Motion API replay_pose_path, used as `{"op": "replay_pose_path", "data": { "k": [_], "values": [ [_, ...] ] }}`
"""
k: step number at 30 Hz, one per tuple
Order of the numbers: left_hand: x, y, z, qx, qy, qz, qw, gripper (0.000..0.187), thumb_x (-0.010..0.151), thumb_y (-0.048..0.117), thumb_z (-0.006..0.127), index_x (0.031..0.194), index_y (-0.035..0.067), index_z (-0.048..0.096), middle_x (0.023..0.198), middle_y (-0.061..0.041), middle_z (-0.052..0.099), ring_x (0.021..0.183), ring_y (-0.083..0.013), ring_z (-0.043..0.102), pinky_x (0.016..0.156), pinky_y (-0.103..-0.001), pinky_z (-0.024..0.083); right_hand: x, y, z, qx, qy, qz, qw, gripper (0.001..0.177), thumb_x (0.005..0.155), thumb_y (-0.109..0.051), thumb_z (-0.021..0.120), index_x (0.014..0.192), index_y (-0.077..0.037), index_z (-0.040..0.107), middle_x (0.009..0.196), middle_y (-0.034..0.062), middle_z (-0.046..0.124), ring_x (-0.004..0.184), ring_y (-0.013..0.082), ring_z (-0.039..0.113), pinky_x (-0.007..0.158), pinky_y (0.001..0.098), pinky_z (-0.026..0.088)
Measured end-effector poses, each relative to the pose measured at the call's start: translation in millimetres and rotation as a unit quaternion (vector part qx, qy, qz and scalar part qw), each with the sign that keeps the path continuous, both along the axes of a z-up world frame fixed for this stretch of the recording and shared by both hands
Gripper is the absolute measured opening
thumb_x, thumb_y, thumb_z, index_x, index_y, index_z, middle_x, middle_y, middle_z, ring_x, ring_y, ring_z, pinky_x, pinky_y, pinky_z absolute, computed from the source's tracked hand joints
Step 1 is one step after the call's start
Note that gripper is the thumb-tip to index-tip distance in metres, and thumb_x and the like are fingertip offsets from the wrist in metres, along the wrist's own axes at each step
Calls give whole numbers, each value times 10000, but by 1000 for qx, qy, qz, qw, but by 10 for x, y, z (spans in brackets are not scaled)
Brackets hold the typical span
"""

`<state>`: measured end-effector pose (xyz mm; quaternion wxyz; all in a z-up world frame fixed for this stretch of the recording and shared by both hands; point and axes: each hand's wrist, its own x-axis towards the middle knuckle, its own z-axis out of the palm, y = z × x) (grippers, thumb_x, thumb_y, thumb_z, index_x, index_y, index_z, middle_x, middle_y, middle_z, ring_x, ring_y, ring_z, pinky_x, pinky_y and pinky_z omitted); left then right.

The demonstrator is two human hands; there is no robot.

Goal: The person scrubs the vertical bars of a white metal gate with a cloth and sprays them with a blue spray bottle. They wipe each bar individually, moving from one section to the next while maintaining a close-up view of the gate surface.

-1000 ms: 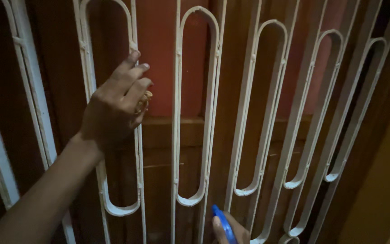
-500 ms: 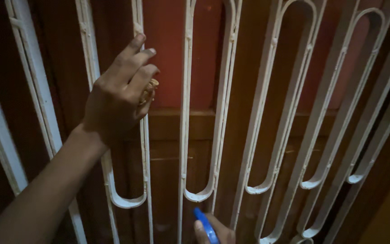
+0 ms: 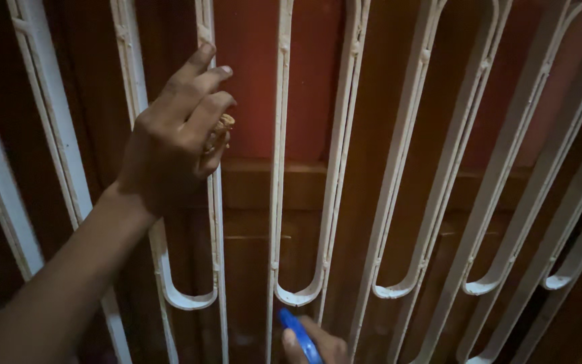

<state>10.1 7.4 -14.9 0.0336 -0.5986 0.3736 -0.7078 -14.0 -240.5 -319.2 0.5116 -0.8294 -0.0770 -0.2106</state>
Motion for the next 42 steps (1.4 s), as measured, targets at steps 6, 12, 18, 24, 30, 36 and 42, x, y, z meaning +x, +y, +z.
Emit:
{"op": "replay_pose_path", "data": {
  "k": [6, 12, 18, 24, 30, 36, 42],
  "values": [
    [150, 19, 4, -4, -26, 35, 999, 125, 991, -8, 769, 1068, -6, 670, 1366, -217, 654, 1438, -397, 538, 1085, -419, 553, 62, -440, -101, 144, -183, 24, 972, 536, 912, -438, 639, 1139, 31, 765, 882, 146, 846, 833, 233, 806, 811, 347, 611],
    [116, 24, -34, -3, -21, 46, 999, 134, 972, -11, 758, 1064, -13, 661, 1359, -204, 663, 1449, -391, 541, 1097, -432, 561, -378, -1082, 718, 39, -195, -160, 967, 448, 965, -396, 540, 1153, -87, 805, 858, 78, 746, 757, 207, 697, 694, 312, 527],
    [-34, -60, 21, 3, -39, 57, 998, 154, 886, -45, 781, 987, -26, 667, 1283, -213, 671, 1361, -395, 560, 998, -428, 583, -391, -1067, 1115, 63, -230, -255, 937, 371, 947, -349, 661, 1081, -25, 780, 888, 89, 730, 751, 161, 669, 673, 273, 501],
    [-43, -90, 47, 4, -41, 68, 997, 178, 886, -59, 799, 989, -23, 658, 1289, -204, 667, 1384, -395, 553, 1003, -418, 589, -131, -1080, 988, -5, -226, -297, 928, 402, 922, -402, 678, 1127, -74, 789, 857, 65, 661, 661, 197, 668, 553, 329, 528],
    [-26, -79, 15, -6, -35, 78, 996, 189, 865, -70, 791, 982, -10, 655, 1290, -183, 670, 1401, -386, 553, 1026, -406, 586, -7, -968, 811, -77, -285, -330, 897, 376, 879, -374, 740, 1138, -107, 792, 870, 81, 604, 707, 194, 675, 601, 348, 575],
    [55, -23, -19, -5, -18, 64, 998, 217, 913, -57, 788, 1067, -5, 645, 1370, -177, 650, 1470, -394, 534, 1101, -421, 560, -60, -908, 759, -62, -226, -309, 922, 377, 864, -365, 744, 1160, -138, 795, 842, 80, 599, 689, 192, 693, 582, 347, 604],
    [31, -29, -97, -18, 6, 57, 998, 204, 960, -78, 754, 1129, -20, 657, 1435, -193, 627, 1495, -395, 499, 1128, -413, 543, -180, -878, 623, -79, -335, -304, 888, 504, 774, -381, 822, 1171, -91, 707, 980, 120, 609, 856, 223, 685, 690, 352, 624]
  ]
}}
